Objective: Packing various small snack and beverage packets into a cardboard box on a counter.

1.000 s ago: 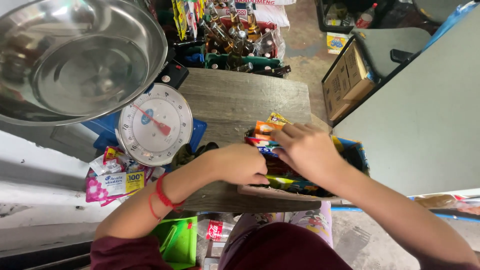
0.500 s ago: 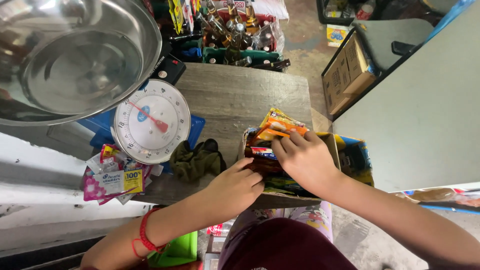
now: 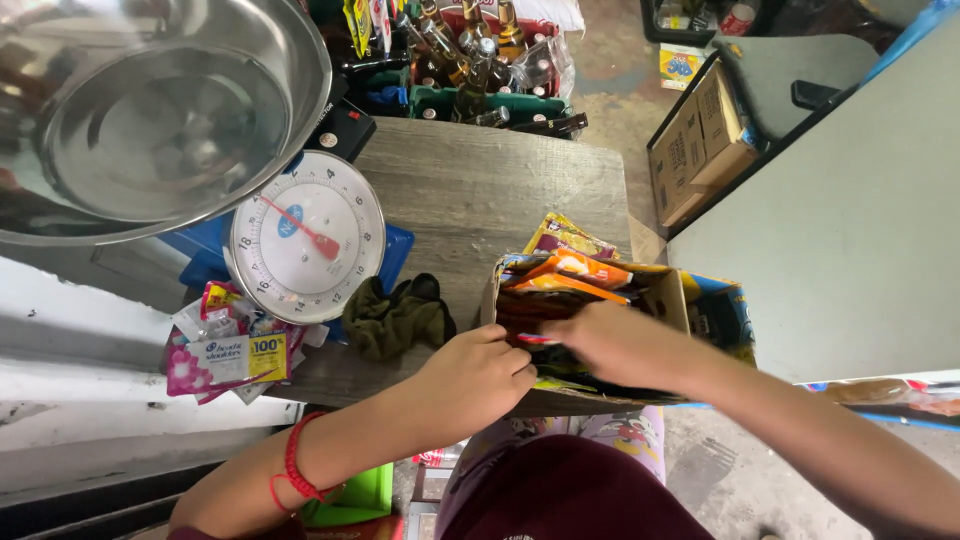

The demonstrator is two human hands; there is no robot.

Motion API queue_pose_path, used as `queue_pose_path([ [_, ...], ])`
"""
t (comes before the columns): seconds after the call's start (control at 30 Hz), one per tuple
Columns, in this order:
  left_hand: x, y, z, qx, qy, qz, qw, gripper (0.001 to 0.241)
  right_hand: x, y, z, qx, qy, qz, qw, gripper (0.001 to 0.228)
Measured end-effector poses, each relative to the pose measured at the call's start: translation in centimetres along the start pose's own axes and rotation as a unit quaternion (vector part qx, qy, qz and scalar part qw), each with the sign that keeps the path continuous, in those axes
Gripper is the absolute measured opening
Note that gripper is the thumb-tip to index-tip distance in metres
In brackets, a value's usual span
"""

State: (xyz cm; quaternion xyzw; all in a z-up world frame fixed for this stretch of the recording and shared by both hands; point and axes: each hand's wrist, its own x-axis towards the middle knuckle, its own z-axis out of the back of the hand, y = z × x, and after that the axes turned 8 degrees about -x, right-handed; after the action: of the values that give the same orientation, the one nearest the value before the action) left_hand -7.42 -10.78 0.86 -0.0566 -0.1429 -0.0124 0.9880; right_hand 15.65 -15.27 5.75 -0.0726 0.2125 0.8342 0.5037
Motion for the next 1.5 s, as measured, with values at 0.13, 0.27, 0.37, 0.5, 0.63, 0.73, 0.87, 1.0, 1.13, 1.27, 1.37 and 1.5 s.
queue_pose_path([
  [0.13, 0.1, 0.1, -0.4, -0.005, -0.006, -0.002, 1.000, 0.014, 1.5, 0.7, -0.9, -0.002, -0.010, 0.018, 1.000, 0.052],
  [0.27, 0.3, 0.3, 0.0, -0.023, -0.036, 0.008, 0.999, 0.014, -0.3, 1.8, 1.0, -0.015, -0.031, 0.027, 0.999, 0.026],
  [0.37, 0.8, -0.1, 0.8, -0.025, -0.043, 0.035, 0.998, 0.048, -3.2, -0.4, 0.9, -0.095, -0.255, 0.045, 0.961, 0.025],
  [0.5, 0.5, 0.7, -2.3, -0.068, -0.099, 0.015, 0.993, 0.035, -2.7, -1.2, 1.4, -0.270, -0.305, -0.080, 0.910, 0.022],
  [0.63, 0.9, 0.5, -0.3, -0.089, -0.095, 0.020, 0.991, 0.035, -0.4, -3.3, -1.6, -0.316, -0.318, -0.096, 0.889, 0.032],
  [0.73, 1.0, 1.3, 0.1, -0.122, -0.071, 0.019, 0.990, 0.023, 0.6, -4.3, -2.7, -0.310, -0.360, -0.082, 0.876, 0.033],
  [0.87, 2.2, 2.6, 3.0, -0.178, 0.051, 0.021, 0.982, 0.010, 0.5, -4.0, -2.0, -0.268, -0.376, -0.054, 0.885, 0.017],
  [1.0, 3.9, 3.5, 4.1, -0.197, 0.138, 0.071, 0.968, 0.016, -3.0, -2.1, 2.0, -0.129, -0.418, -0.004, 0.899, 0.016],
  [1.13, 4.9, 4.4, 4.6, -0.214, 0.193, 0.114, 0.951, 0.018, -8.5, 0.3, 6.0, 0.032, -0.405, -0.022, 0.914, 0.015],
  [1.27, 5.2, 5.2, 4.5, -0.264, 0.200, 0.104, 0.938, 0.016, -9.7, 3.5, 6.6, 0.074, -0.345, -0.005, 0.936, 0.010],
  [1.37, 5.1, 6.2, 3.4, -0.246, 0.191, 0.063, 0.948, 0.014, -8.2, 4.2, 6.0, 0.059, -0.309, 0.032, 0.949, 0.017],
  [1.5, 5.0, 6.4, 3.2, -0.265, 0.187, 0.081, 0.943, 0.021, -4.1, 3.5, 1.4, 0.038, -0.228, 0.074, 0.970, 0.020],
])
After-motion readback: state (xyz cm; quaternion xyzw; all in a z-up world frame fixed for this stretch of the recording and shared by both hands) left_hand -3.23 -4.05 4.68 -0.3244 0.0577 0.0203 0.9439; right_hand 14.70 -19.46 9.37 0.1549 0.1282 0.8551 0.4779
